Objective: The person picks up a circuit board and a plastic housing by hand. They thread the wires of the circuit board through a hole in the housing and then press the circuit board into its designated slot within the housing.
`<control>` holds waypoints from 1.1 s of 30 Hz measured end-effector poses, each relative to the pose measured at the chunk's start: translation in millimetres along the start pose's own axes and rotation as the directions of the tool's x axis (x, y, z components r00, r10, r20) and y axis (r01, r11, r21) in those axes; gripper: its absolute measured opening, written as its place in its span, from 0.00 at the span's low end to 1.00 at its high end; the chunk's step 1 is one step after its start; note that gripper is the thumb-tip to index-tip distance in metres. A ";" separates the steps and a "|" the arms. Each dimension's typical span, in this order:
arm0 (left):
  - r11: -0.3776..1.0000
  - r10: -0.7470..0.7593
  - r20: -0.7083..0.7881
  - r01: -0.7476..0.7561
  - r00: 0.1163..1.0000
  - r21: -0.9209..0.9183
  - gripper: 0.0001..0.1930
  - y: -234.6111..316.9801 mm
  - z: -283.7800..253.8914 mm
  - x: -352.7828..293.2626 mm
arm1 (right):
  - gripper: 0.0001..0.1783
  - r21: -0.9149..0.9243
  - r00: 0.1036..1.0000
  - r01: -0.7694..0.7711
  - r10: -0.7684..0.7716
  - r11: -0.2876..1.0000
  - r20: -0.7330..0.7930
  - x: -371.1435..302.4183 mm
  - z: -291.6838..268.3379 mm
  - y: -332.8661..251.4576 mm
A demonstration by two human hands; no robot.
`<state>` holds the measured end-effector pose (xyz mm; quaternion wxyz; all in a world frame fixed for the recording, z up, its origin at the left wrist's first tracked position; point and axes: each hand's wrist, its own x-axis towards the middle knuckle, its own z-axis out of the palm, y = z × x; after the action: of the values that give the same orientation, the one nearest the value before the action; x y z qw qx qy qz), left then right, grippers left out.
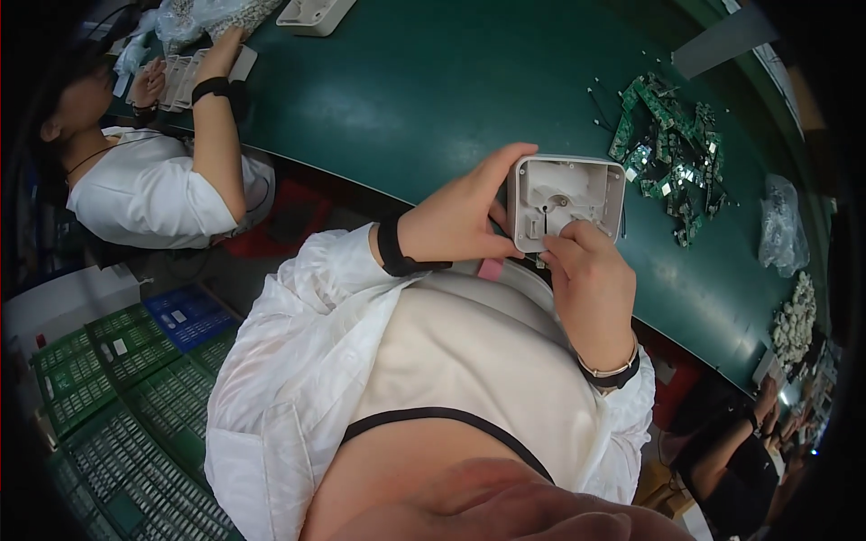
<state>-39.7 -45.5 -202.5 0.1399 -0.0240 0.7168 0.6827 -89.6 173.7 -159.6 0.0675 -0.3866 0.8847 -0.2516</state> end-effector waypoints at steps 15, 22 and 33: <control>-0.094 0.565 -0.282 0.400 0.776 0.912 0.36 -7.4 -297.6 17.6 | 0.13 -0.159 0.940 -0.178 0.120 0.971 -0.320 -97.5 -99.6 74.4; -0.075 0.317 -0.551 0.599 0.772 0.797 0.34 -33.5 -357.1 46.1 | 0.07 -0.375 0.805 -0.564 0.389 0.736 -0.447 -243.8 -179.9 246.4; 0.009 0.458 -0.498 0.557 0.736 0.831 0.29 -34.3 -347.0 41.1 | 0.08 -0.503 0.748 -0.663 0.518 0.554 -0.416 -351.7 -227.5 407.8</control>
<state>-129.6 -383.3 -235.5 -0.1287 -0.1917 0.9678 -0.1006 -182.8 750.0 -192.2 -0.0812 -0.0339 0.9948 0.0521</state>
